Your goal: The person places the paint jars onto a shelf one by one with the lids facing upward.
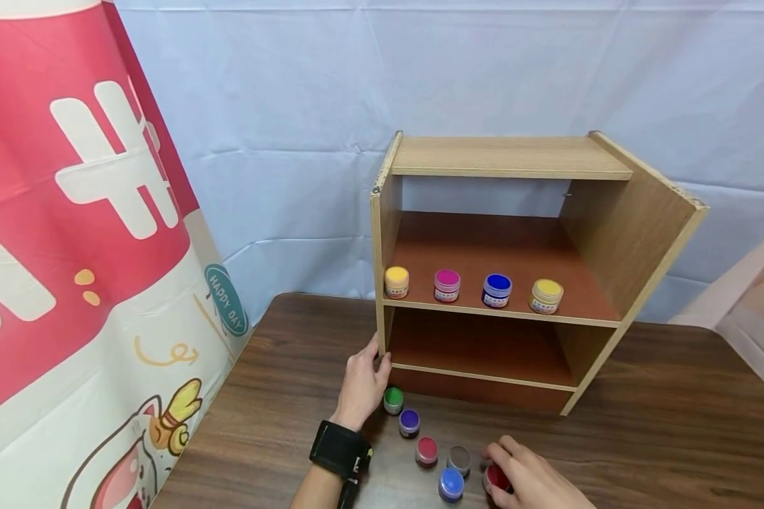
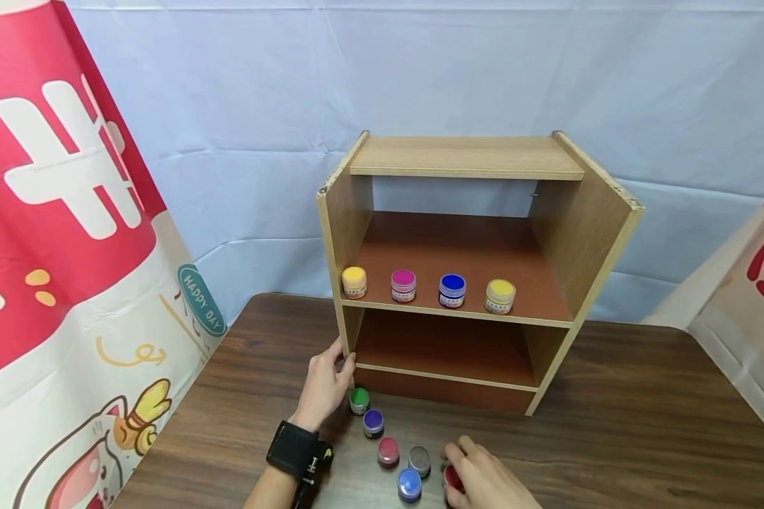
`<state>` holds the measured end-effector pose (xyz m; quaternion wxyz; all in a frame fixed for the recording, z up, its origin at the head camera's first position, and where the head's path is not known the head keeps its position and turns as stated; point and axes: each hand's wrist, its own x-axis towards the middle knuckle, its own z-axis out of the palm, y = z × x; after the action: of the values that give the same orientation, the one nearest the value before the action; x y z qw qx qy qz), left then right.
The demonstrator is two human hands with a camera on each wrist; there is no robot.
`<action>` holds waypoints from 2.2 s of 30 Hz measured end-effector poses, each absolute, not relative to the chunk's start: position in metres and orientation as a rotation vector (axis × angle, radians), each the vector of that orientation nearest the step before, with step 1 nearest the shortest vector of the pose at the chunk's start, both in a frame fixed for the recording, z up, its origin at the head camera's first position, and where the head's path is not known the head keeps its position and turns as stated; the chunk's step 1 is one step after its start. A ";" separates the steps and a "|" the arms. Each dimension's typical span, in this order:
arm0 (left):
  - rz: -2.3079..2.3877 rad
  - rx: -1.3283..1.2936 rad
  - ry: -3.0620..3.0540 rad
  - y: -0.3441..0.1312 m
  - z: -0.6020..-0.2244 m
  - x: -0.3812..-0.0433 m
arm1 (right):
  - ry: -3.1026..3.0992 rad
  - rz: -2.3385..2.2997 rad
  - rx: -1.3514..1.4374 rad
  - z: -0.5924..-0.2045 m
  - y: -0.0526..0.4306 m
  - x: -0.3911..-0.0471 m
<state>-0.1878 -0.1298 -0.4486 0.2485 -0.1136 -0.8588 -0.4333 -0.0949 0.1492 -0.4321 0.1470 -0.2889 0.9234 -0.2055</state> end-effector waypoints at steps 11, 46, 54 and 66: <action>-1.187 -0.313 -2.337 -0.130 -0.447 -0.187 | 2.709 -0.547 -0.913 -0.431 0.152 -0.093; -1.176 -0.311 -2.342 -0.130 -0.448 -0.185 | 2.756 -0.528 -0.996 -0.437 0.154 -0.092; -1.160 -0.311 -2.334 -0.131 -0.448 -0.185 | 2.838 -0.448 -1.064 -0.428 0.156 -0.095; -1.155 -0.312 -2.338 -0.130 -0.447 -0.186 | 3.136 -0.441 -1.080 -0.400 0.168 -0.098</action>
<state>-0.1860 -0.1298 -0.4474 0.2546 -0.1149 -0.8609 -0.4252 -0.0977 0.1683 -0.3996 -0.1019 -0.3210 0.9324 -0.1312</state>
